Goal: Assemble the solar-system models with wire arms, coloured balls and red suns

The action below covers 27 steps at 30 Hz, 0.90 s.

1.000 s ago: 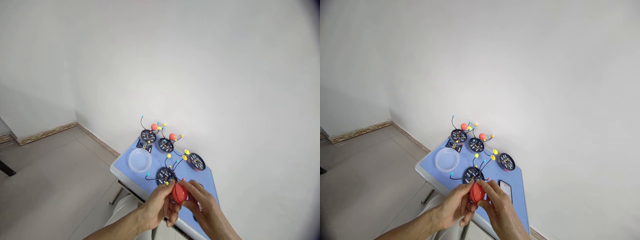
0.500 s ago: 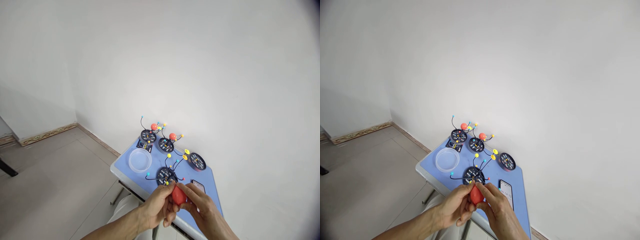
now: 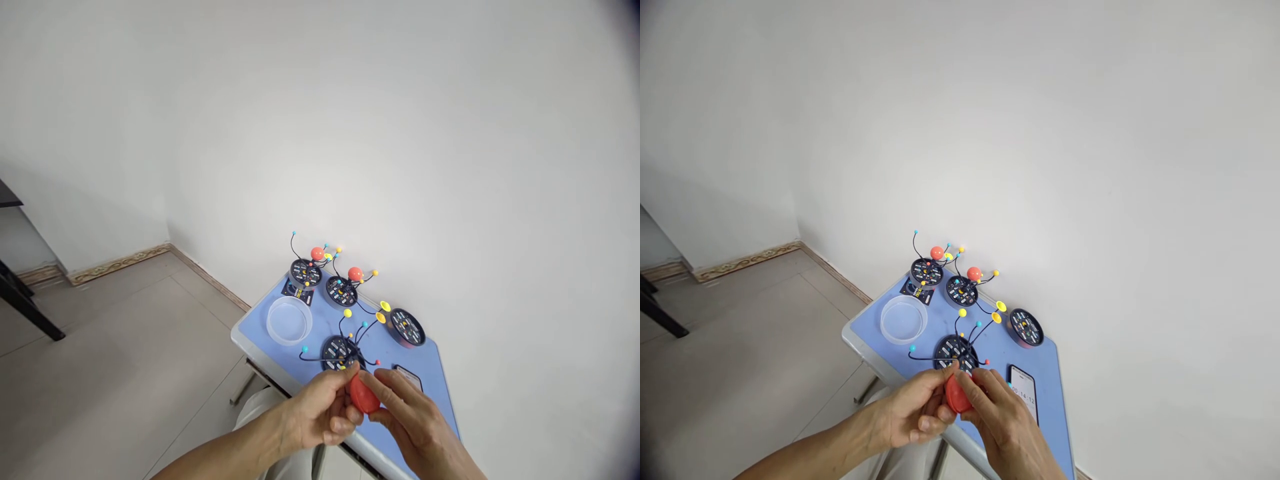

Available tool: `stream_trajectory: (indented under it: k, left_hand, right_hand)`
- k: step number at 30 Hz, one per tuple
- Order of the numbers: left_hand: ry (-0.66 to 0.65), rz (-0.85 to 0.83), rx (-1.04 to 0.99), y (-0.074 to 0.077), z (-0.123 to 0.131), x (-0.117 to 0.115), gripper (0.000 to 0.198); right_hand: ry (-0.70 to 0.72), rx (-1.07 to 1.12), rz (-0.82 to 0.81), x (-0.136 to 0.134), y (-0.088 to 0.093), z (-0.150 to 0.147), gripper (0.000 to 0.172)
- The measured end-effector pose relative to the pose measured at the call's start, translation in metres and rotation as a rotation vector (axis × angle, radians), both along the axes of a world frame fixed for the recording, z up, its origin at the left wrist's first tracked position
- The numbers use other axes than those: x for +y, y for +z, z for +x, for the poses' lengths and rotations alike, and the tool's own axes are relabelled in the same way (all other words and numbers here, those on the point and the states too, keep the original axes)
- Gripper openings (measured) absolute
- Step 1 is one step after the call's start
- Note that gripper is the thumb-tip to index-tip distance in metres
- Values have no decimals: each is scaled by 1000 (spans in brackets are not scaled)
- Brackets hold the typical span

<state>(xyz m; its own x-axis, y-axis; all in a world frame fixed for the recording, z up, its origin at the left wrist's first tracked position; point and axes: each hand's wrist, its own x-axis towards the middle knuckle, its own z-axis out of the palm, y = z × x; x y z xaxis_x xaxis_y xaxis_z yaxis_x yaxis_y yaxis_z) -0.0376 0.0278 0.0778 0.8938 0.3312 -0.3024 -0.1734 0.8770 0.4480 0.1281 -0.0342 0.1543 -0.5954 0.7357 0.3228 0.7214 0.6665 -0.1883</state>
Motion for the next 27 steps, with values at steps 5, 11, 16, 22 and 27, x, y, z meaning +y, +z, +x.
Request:
stream_trajectory:
  k: [5, 11, 16, 22, 27]
  left_hand:
    - [113, 35, 55, 1, 6, -6, 64]
    - [214, 148, -21, 2, 12, -14, 65]
    - [283, 217, -106, 0, 13, -15, 64]
    - [222, 209, -135, 0, 9, -12, 62]
    - [283, 229, -175, 2, 11, -15, 61]
  right_hand:
    - [-64, 50, 39, 3, -9, 2, 38]
    - [-145, 140, -4, 1, -13, 2, 32]
    - [-169, 180, -25, 2, -12, 0, 32]
    - [-210, 323, -96, 0, -12, 5, 36]
    - [-364, 350, -238, -6, -14, 11, 39]
